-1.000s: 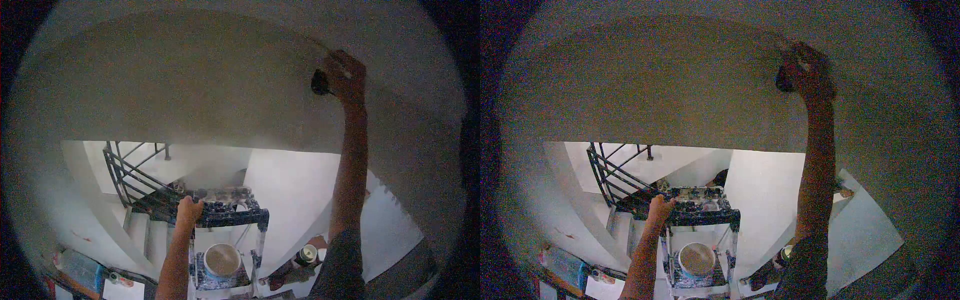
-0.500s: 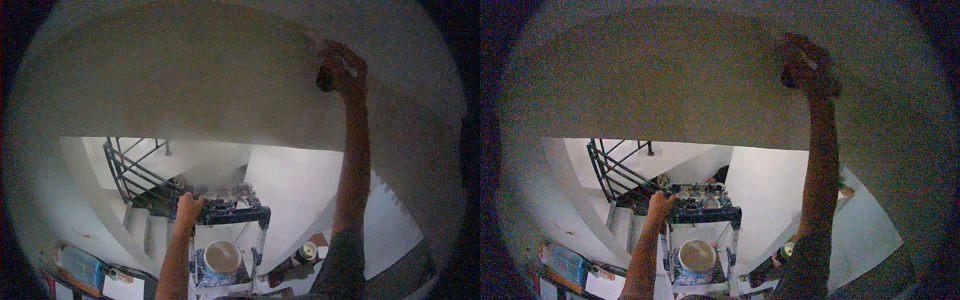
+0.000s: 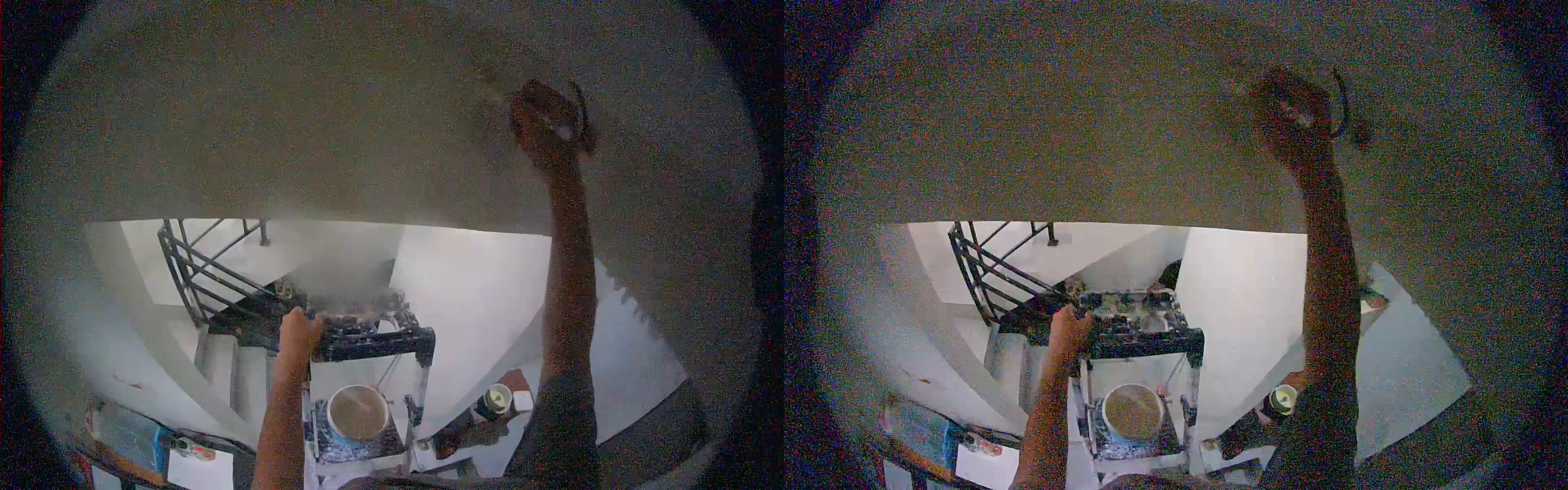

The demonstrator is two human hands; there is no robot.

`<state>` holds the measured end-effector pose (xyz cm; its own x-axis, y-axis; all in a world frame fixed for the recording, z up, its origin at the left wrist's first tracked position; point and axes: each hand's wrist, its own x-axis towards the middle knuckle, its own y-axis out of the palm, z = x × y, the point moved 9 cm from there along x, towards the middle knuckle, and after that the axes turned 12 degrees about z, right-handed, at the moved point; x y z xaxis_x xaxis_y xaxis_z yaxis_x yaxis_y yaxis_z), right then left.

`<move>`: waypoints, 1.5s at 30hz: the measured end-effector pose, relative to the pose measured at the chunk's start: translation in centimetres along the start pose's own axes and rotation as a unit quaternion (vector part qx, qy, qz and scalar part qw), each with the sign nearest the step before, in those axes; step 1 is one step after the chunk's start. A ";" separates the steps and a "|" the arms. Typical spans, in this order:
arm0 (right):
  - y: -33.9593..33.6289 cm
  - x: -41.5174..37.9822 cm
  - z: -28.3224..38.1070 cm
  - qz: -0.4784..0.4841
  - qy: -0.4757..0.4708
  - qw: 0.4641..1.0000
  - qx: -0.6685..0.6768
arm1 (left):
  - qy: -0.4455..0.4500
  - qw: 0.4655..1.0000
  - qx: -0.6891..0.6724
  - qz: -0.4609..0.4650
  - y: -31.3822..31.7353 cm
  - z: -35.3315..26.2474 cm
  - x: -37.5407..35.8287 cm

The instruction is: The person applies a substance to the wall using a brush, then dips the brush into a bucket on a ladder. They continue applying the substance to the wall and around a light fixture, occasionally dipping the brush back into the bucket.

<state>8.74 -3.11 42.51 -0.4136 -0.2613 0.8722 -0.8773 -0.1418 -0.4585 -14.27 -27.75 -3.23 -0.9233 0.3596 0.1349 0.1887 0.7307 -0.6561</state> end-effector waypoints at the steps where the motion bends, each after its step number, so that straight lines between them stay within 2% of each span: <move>1: 0.1 -0.3 -0.9 0.034 0.017 0.999 0.013 | -0.007 1.000 -0.005 0.016 -0.1 -0.3 -0.4; 2: -0.5 -0.6 -1.4 0.036 0.017 0.999 0.012 | -0.009 1.000 0.009 0.009 0.2 0.3 -0.2; 7: -5.3 0.2 -1.9 -0.027 -0.020 0.982 0.184 | -0.014 1.000 0.012 -0.007 1.0 1.3 0.6; 9: -4.8 0.9 -2.4 -0.046 -0.028 0.974 0.222 | -0.019 1.000 0.016 -0.007 1.0 1.3 0.6; 11: -3.7 1.1 -5.1 -0.064 -0.033 0.963 0.261 | -0.008 0.998 0.028 -0.051 0.0 0.7 -0.2; 12: -2.9 0.6 -6.9 -0.071 -0.033 0.996 0.047 | -0.008 0.998 0.030 -0.051 0.3 1.1 0.2; 13: -2.1 0.2 -7.4 -0.073 -0.032 0.982 -0.169 | -0.005 0.998 0.038 -0.050 1.0 1.9 0.9; 14: -2.2 -0.1 -7.2 -0.072 -0.031 0.983 -0.169 | -0.001 0.998 0.045 -0.049 1.4 2.2 1.2; 16: 0.0 -0.4 -4.7 0.059 -0.058 0.906 -0.416 | -0.012 0.999 0.028 -0.014 0.4 0.9 0.4; 17: -0.9 0.0 -1.8 0.058 -0.061 0.906 -0.415 | -0.022 1.000 0.011 0.017 0.5 0.5 0.1; 18: -1.7 0.8 -1.0 0.146 0.092 0.959 -0.223 | -0.024 1.000 0.011 0.016 0.6 0.6 0.1; 19: -0.8 0.0 -1.7 0.225 0.239 0.944 -0.016 | -0.018 1.000 0.017 0.001 0.5 0.7 0.0; 20: -0.7 -0.5 -4.4 0.224 0.240 0.945 -0.015 | -0.011 1.000 0.024 -0.015 0.4 0.7 0.1; 21: -3.2 -0.2 -6.3 0.068 0.089 0.980 -0.165 | -0.010 1.000 0.024 -0.016 0.6 0.8 0.4; 22: -5.0 -1.5 -5.2 -0.092 -0.066 0.946 -0.304 | -0.011 1.000 0.024 -0.011 0.8 1.1 0.6; 23: -4.8 -1.1 -3.1 -0.092 -0.063 0.946 -0.304 | -0.013 1.000 0.024 -0.005 1.0 1.3 0.7; 24: -5.0 0.1 -1.1 -0.088 0.008 0.994 -0.070 | -0.012 1.000 0.026 -0.003 0.8 0.9 0.6; 25: -4.4 0.4 -1.2 -0.080 0.080 0.979 0.169 | -0.024 0.999 0.022 0.008 0.5 0.6 0.3; 26: -4.3 0.0 -1.6 -0.080 0.083 0.979 0.168 | -0.037 0.999 0.019 0.020 0.5 0.5 0.1; 29: -1.1 -1.1 -1.7 0.018 0.032 0.999 0.018 | -0.003 0.999 0.041 -0.019 0.7 0.7 0.3; 31: 1.2 -1.2 -1.5 0.084 -0.010 0.993 -0.078 | -0.013 0.999 0.032 -0.008 0.8 0.8 0.6; 32: 0.6 -1.2 -1.3 0.086 -0.011 0.993 -0.076 | -0.023 0.999 0.024 0.007 1.0 1.0 0.5; 34: -2.6 -1.6 2.1 0.083 -0.149 0.981 -0.097 | -0.016 1.000 0.026 0.009 1.3 1.7 1.0; 35: -3.5 -1.4 3.7 0.086 -0.148 0.980 -0.099 | -0.006 1.000 0.026 0.011 1.6 1.6 1.3; 36: -5.2 -1.0 4.9 0.045 -0.122 0.986 0.106 | -0.006 1.000 0.026 0.015 1.6 1.3 1.0; 37: -6.2 -0.9 4.5 0.001 -0.092 0.948 0.305 | -0.013 0.999 0.043 0.012 1.2 0.8 0.5; 38: -5.4 -0.5 2.9 0.000 -0.091 0.948 0.304 | -0.019 0.998 0.061 0.008 0.9 0.6 0.4; 40: -3.9 -0.7 -5.8 -0.162 0.078 0.932 0.315 | -0.008 0.998 0.055 0.003 1.2 0.9 0.6; 41: -2.4 -1.3 -6.2 -0.164 0.079 0.932 0.313 | 0.003 0.999 0.047 -0.002 1.3 1.0 0.7; 42: -2.0 -1.8 -1.7 -0.195 -0.064 0.979 0.009 | 0.005 0.999 0.047 0.000 1.3 0.9 0.8; 43: 0.3 -2.8 2.8 -0.202 -0.201 0.912 -0.296 | -0.012 0.999 0.032 0.013 1.4 1.2 0.9; 44: 0.1 -3.4 3.4 -0.202 -0.202 0.911 -0.298 | -0.030 0.999 0.017 0.026 1.6 1.5 1.0; 45: 0.0 -3.0 2.9 -0.114 -0.159 0.964 -0.182 | -0.028 0.999 0.016 0.024 1.7 1.7 1.1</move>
<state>10.69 -5.12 39.37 -0.1544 -0.5511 0.8200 -0.9879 0.0983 -0.1199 -15.57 -27.10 -5.46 -0.9310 0.3600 0.0606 0.2236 0.6937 -0.6846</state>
